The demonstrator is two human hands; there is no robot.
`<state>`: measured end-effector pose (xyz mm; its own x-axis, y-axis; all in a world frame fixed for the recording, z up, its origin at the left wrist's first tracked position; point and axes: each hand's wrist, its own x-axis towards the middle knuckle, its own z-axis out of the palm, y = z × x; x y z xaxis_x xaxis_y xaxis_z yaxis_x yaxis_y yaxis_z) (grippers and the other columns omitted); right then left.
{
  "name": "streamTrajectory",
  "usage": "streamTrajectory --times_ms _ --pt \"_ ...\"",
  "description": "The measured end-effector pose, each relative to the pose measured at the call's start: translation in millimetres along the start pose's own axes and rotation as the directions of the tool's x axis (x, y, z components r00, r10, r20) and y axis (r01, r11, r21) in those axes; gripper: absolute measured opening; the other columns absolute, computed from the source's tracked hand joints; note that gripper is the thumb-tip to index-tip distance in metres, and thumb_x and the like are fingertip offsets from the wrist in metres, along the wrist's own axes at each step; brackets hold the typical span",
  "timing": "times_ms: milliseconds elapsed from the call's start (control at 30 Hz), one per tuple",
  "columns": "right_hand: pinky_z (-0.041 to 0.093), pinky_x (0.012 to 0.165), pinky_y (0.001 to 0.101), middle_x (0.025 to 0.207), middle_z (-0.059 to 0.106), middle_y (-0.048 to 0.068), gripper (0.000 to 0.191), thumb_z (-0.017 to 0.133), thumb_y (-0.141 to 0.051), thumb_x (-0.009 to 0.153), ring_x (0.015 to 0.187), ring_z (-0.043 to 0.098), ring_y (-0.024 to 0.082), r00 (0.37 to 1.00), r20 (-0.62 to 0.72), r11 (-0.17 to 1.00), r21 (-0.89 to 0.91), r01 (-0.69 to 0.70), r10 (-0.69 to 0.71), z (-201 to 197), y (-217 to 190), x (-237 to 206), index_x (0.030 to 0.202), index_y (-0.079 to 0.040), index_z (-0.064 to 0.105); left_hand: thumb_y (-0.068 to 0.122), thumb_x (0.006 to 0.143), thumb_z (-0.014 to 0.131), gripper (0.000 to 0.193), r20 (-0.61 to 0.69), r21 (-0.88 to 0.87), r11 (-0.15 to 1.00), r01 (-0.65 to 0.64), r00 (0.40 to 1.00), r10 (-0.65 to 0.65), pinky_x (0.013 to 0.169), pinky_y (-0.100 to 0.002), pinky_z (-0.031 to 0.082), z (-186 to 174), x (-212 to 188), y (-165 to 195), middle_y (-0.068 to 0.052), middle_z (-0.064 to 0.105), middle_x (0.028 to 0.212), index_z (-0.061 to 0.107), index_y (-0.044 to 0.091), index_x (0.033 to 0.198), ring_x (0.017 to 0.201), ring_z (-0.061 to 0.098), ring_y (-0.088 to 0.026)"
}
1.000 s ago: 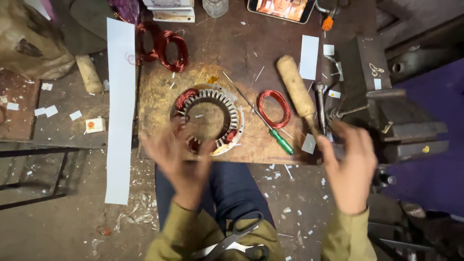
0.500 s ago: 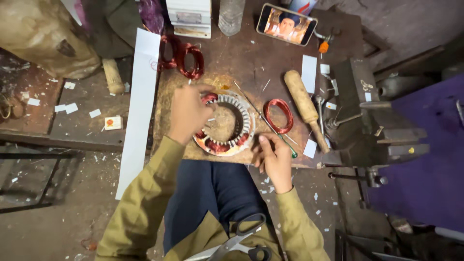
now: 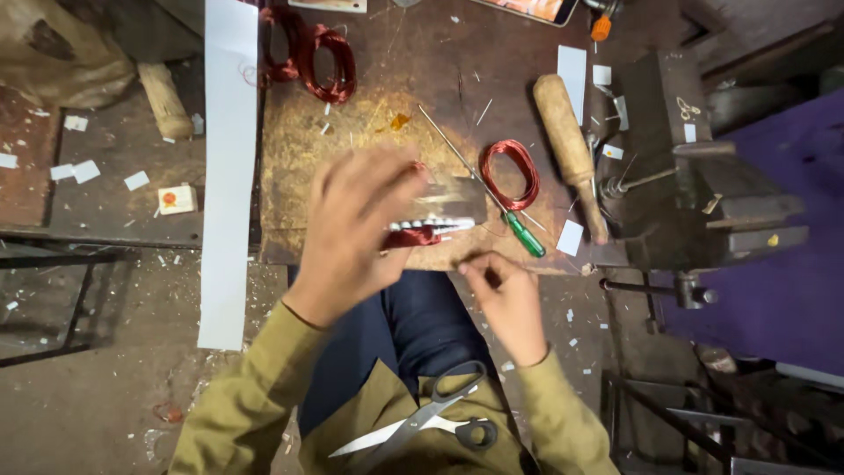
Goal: The person winds copper wire around a slotted metal stator core, using a wooden mallet to tap the coils into place. They insert white insulating paper between layers and continue winding the wire by hand.
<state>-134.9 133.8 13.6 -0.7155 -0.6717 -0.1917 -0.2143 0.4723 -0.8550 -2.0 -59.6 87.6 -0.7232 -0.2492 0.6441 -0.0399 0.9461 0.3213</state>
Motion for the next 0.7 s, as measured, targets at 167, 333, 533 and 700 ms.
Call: streamTrajectory --times_ms 167,333,533,700 --pt "0.054 0.079 0.0365 0.101 0.067 0.012 0.021 0.079 0.000 0.085 0.090 0.067 0.027 0.765 -0.259 0.798 -0.335 0.501 -0.590 20.0 -6.1 -12.3 0.104 -0.004 0.071 0.045 0.080 0.088 0.078 0.048 -0.385 0.916 0.116 0.993 -0.106 0.111 -0.042 0.052 -4.0 -5.6 -24.4 -0.012 0.059 0.145 0.058 0.008 0.141 0.134 0.061 -0.031" --pt "0.053 0.087 0.0422 0.108 0.065 0.014 0.030 0.083 0.001 0.081 0.101 0.064 0.034 0.617 -0.274 0.660 -0.485 0.574 -0.738 35.1 1.2 10.8 0.107 -0.004 0.071 0.046 0.090 0.077 0.064 0.010 -0.221 0.959 0.179 0.983 -0.182 0.103 -0.042 0.052 5.7 -11.8 -14.5 -0.012 0.062 0.135 0.062 0.007 0.139 0.122 0.063 -0.031" --pt "0.052 0.087 0.0433 0.111 0.064 0.015 0.035 0.083 0.002 0.077 0.103 0.065 0.034 0.591 -0.376 0.680 -0.574 0.456 -0.714 49.4 17.3 25.7 0.109 -0.001 0.068 0.044 0.104 0.070 0.049 -0.075 -0.133 0.952 0.276 0.955 -0.287 0.088 -0.041 0.048 27.0 2.1 17.3 -0.010 0.062 0.124 0.064 0.008 0.136 0.108 0.062 -0.030" --pt "0.054 0.088 0.0408 0.114 0.065 0.015 0.032 0.081 0.000 0.084 0.104 0.066 0.033 0.628 -0.419 0.737 -0.534 0.414 -0.656 50.4 22.3 26.6 0.112 0.002 0.067 0.045 0.105 0.071 0.048 -0.075 -0.120 0.950 0.289 0.951 -0.299 0.085 -0.044 0.047 33.7 4.5 22.6 -0.010 0.061 0.118 0.065 0.007 0.133 0.103 0.061 -0.029"
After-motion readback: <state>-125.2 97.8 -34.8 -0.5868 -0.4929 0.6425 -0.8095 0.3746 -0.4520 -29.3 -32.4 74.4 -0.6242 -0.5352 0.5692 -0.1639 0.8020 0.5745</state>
